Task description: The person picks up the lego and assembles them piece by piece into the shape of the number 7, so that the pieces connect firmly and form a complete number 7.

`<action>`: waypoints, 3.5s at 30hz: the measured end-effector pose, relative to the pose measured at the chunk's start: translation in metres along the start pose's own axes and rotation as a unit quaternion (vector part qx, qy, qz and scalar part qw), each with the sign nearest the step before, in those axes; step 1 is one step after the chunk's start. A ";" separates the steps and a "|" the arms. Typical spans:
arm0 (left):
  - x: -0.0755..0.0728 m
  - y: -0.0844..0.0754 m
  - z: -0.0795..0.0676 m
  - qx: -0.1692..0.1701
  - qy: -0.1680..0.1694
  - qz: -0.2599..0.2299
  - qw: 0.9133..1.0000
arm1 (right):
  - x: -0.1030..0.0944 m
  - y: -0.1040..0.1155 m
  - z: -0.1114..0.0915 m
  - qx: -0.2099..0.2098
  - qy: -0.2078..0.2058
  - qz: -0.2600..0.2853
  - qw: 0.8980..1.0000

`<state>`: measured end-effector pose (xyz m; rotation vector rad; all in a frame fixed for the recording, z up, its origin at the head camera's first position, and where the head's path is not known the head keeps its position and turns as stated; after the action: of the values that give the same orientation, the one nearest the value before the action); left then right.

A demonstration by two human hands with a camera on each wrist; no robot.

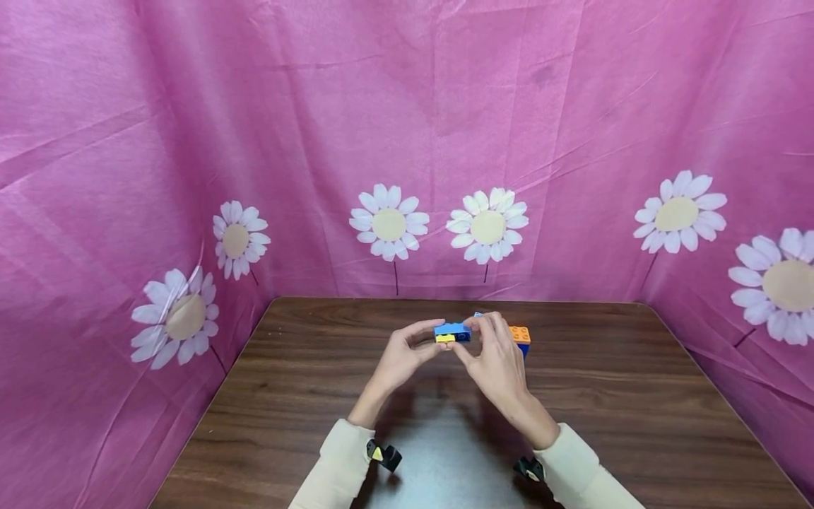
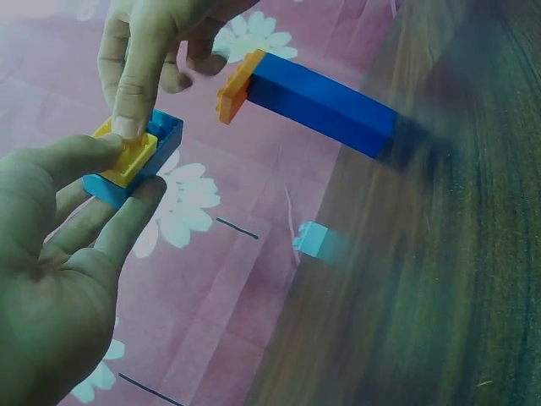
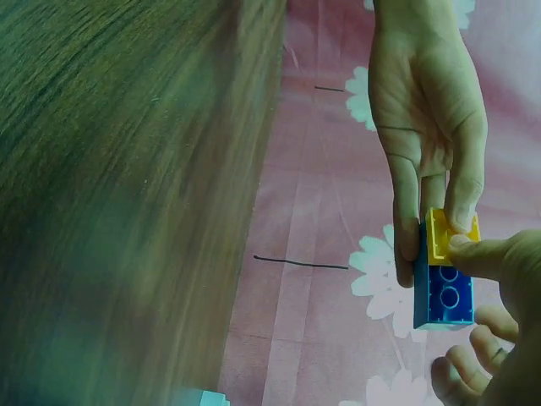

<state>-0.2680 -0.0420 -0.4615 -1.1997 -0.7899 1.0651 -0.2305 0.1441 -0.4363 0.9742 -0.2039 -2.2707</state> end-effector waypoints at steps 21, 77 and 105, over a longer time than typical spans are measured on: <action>0.003 -0.018 -0.009 0.042 -0.003 0.059 0.997 | -0.006 0.002 0.005 -0.033 0.071 0.133 0.988; 0.059 -0.015 0.042 -0.084 -0.027 -0.017 0.996 | -0.052 -0.103 0.002 -0.002 0.143 0.069 0.987; 0.091 -0.002 0.077 -0.103 0.034 0.019 0.994 | -0.040 -0.122 -0.007 0.047 0.144 0.074 0.986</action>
<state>-0.3078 0.0690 -0.4476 -1.4241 -0.8412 0.9860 -0.2671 0.2646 -0.4631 1.2801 -0.2508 -1.9747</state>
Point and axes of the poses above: each hand's wrist, its own z-axis towards the middle knuckle, its own x-axis out of the palm, y = z × x, the point moved 3 cm from there along z, towards the middle knuckle, and after that the axes turned 4 degrees about -x, right-handed, at the moved point
